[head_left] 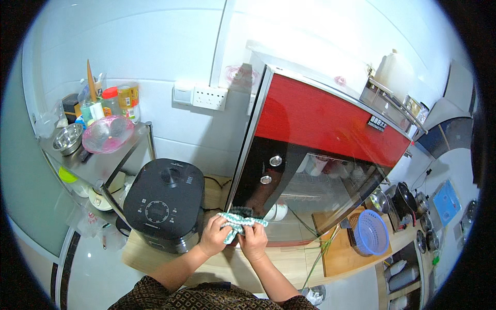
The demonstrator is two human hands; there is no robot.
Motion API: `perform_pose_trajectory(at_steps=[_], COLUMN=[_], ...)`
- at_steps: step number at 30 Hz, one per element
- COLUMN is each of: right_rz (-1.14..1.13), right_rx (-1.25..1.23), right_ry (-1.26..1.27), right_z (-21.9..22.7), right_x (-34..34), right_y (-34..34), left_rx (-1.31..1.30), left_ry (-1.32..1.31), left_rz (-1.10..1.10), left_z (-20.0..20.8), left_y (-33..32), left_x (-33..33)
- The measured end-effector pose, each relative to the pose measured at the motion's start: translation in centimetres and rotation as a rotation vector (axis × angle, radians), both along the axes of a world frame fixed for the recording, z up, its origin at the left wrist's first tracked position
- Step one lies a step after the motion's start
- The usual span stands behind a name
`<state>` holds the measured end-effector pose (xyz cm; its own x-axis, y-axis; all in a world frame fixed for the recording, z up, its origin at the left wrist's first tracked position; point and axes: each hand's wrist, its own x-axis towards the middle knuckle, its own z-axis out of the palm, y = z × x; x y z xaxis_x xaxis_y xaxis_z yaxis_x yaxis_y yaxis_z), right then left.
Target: The person wipes a glass door, a red range hood, and a black rice cooker with a green and white cloth. They then walk to the dining area, pick up a small metal cup, and place it on a nearby table.
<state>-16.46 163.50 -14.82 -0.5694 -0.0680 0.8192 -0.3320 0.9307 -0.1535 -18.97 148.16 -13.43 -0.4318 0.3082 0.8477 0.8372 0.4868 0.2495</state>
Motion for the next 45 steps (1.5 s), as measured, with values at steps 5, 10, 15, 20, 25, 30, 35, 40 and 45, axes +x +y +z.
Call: perform_pose_trajectory(at_steps=[5,10,15,20,25,30,35,40,45], right_rz=[0.005,-0.016,-0.023,-0.010,0.000,0.022,-0.071,-0.097,-0.027], right_rx=[0.020,0.019,-0.155,-0.112,-0.056,-0.031,-0.066,-0.114,-0.116], right_ry=[-0.101,-0.125,0.101,0.232,0.018,-0.086,0.152,0.290,0.148], right_z=[-4.0,-4.0,6.6,12.0,3.4,-2.2,6.7,14.5,9.3], right_x=[0.9,1.0,1.0,-0.2,1.0,2.4,3.3,1.9,2.2], right_y=[0.3,1.1,2.9,2.1,4.7,7.2,9.7,10.4,12.7], left_rx=[-0.094,-0.114,-0.004,-0.002,-0.169,-0.254,-0.140,-0.006,-0.033], left_ry=[-0.146,-0.194,0.105,0.153,0.008,-0.092,0.068,0.219,0.211], left_rz=[-0.040,-0.055,0.005,0.123,0.072,-0.036,-0.036,0.091,0.112], left_z=[-5.5,-4.0,6.3,9.1,2.3,-0.3,7.5,13.0,9.5], left_y=[-0.9,-1.0,1.2,3.2,4.5,5.3,8.2,11.1,13.3], left_x=[0.7,1.5,0.8,0.5,1.8,2.4,2.6,1.5,2.0])
